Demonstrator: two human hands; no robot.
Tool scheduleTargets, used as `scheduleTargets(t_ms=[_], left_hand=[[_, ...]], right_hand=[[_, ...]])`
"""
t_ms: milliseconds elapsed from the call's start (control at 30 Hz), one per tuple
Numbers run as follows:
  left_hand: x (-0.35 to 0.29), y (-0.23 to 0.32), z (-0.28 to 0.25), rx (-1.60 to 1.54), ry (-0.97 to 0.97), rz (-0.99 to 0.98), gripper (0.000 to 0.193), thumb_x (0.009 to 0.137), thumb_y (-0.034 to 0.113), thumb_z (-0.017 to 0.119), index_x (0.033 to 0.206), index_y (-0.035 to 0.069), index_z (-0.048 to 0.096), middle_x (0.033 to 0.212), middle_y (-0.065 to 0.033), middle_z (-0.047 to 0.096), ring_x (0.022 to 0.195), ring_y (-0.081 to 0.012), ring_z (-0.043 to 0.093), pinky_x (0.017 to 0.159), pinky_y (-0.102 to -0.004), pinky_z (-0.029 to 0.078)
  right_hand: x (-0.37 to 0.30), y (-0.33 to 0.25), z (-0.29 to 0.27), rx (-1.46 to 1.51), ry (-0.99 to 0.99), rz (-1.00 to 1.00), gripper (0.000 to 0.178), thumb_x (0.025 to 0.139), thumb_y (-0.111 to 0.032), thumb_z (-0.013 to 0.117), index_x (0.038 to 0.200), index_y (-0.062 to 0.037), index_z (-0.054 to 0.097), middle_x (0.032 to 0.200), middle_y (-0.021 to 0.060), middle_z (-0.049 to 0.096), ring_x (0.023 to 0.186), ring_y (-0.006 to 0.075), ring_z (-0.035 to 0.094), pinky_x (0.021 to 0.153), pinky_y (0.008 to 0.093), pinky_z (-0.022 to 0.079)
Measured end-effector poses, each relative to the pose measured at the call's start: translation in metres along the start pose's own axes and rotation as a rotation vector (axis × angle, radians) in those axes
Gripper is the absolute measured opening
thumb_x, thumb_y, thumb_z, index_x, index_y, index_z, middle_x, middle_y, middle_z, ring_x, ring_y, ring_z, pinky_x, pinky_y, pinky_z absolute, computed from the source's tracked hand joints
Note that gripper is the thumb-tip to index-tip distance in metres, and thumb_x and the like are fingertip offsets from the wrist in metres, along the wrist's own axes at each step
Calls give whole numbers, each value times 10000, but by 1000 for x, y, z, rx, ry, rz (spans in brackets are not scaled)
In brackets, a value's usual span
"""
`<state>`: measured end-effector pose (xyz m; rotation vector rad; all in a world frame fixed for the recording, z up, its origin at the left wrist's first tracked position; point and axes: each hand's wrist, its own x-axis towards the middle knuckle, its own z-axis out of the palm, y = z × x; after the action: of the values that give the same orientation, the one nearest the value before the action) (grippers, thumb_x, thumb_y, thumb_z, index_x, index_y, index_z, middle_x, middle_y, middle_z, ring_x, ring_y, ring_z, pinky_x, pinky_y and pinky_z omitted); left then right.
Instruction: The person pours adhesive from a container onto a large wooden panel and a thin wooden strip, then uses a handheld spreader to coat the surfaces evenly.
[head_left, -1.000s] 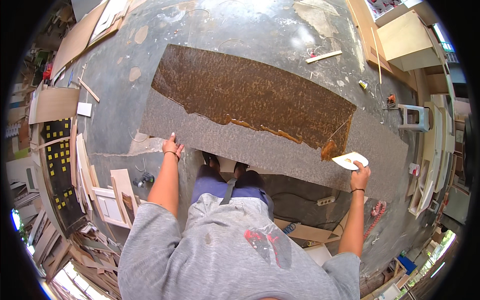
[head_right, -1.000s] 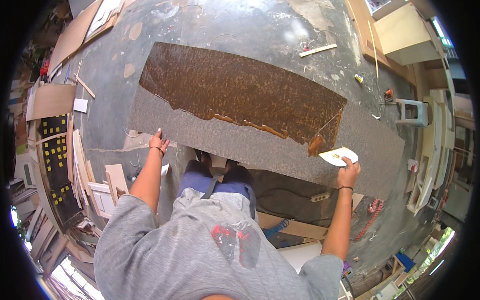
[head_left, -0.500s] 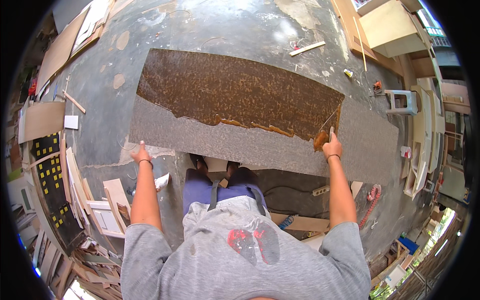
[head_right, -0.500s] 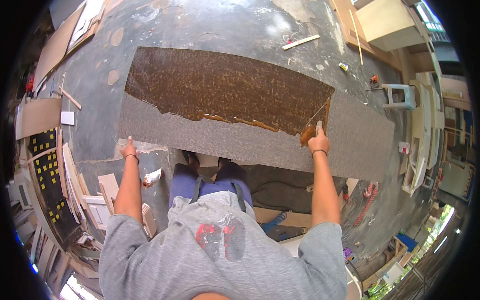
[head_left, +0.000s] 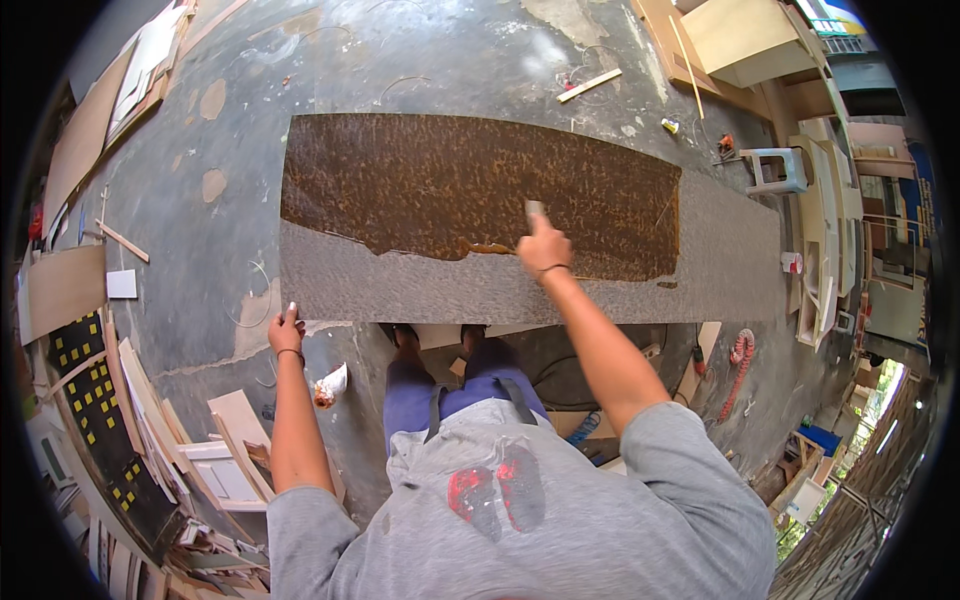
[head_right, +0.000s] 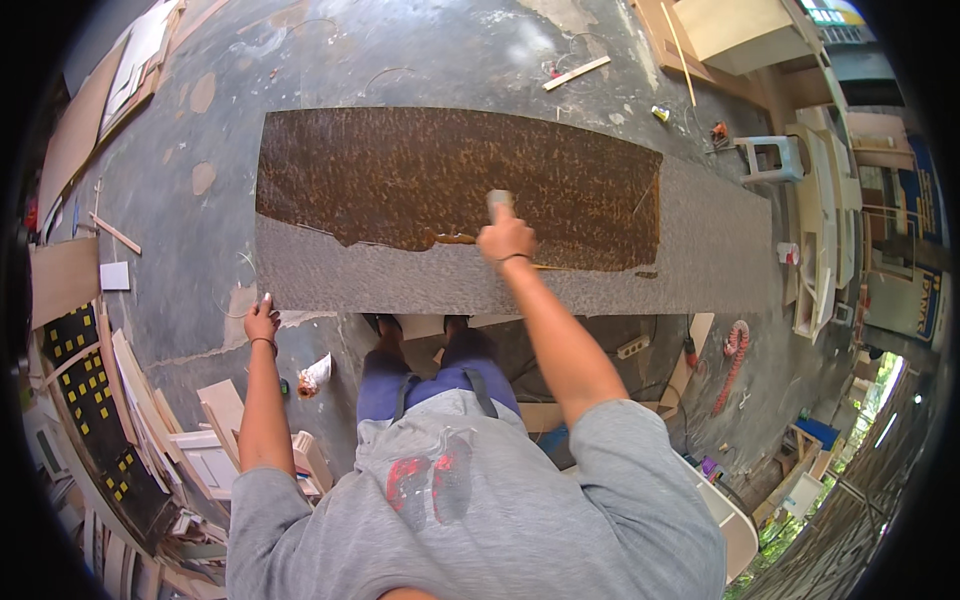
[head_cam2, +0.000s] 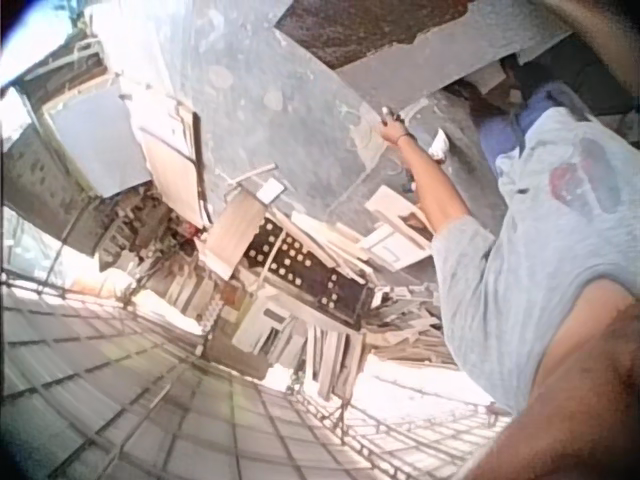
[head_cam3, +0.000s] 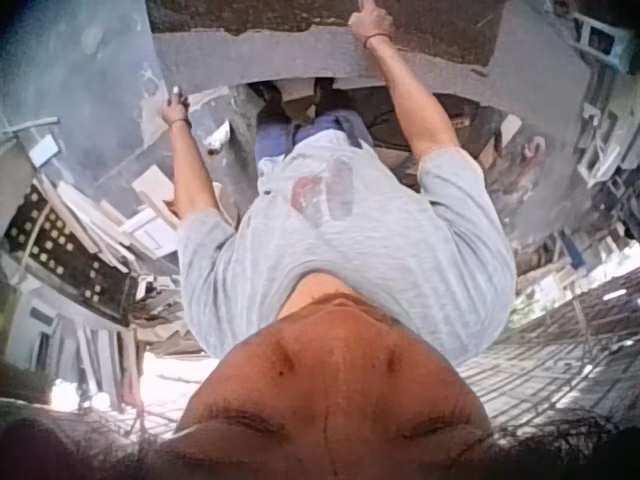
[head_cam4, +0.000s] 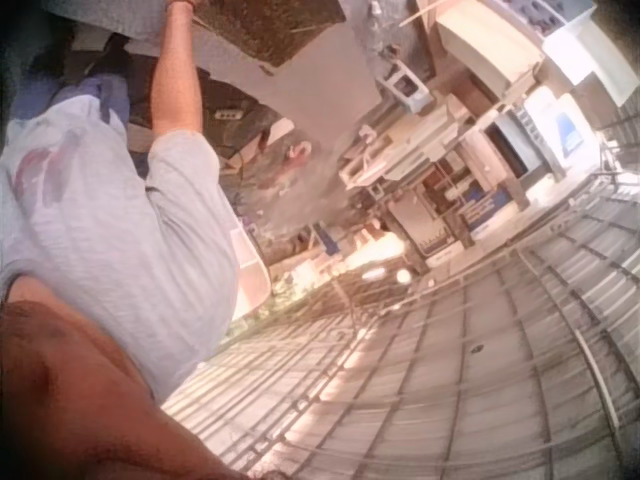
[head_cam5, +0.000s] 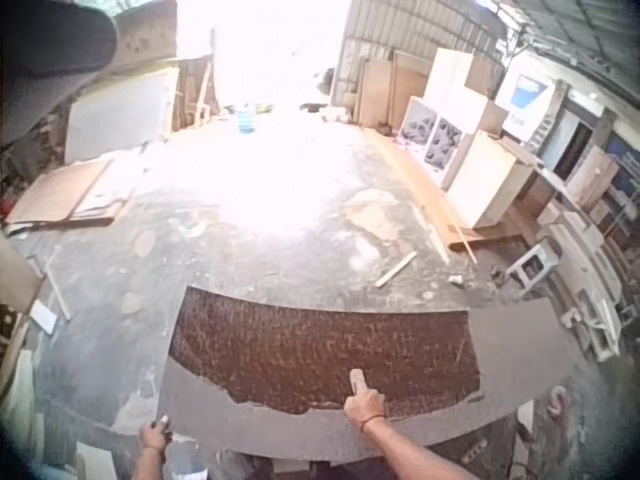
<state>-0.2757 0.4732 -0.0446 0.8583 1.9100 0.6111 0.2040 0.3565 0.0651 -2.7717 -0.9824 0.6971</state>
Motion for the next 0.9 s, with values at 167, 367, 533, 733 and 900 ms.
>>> scheduleTargets(t_ms=[167, 367, 533, 733, 900], left_hand=[[7, -4, -14, -128, -157, -93, 368, 824, 290, 662, 1015, -6, 557, 746, -57, 594, 578, -127, 583, 498, -253, 495], [2, 6, -22, -248, -227, -161, 318, 850, 246, 619, 1043, -4, 582, 811, -58, 603, 615, -140, 617, 546, -272, 524], [-5, 13, -12, -222, -275, -154, 266, 848, 224, 623, 1005, 10, 613, 734, -31, 598, 582, -112, 603, 533, -256, 514], [-6, 3, -16, -275, -222, -98, 225, 829, 222, 654, 918, 26, 587, 729, -33, 608, 556, -98, 592, 501, -247, 505], [-8, 4, -8, -415, -265, -166, 190, 829, 198, 661, 901, 44, 576, 729, -25, 586, 558, -105, 589, 528, -254, 524]], right_hand=[[-34, -110, 33, -93, -173, -300, 327, 774, -179, 501, 1091, -106, 529, 923, 238, 631, 873, 406, 618, 759, 495, 491], [-43, -143, 9, -136, -39, -648, 438, 786, -92, 477, 1221, -141, 477, 1068, 135, 586, 932, 361, 570, 750, 455, 492], [-124, -96, 98, -480, 76, -722, 500, 762, -52, 492, 1254, -137, 463, 1129, 116, 540, 1029, 285, 522, 788, 401, 509], [-79, -63, 31, -2, 141, -509, 459, 745, -54, 454, 1201, -78, 502, 1077, 207, 585, 954, 395, 575, 814, 468, 465], [-46, -81, 29, -149, -46, 114, 607, 783, -199, 480, 1365, -111, 332, 1077, 268, 591, 1009, 397, 576, 872, 451, 447]])
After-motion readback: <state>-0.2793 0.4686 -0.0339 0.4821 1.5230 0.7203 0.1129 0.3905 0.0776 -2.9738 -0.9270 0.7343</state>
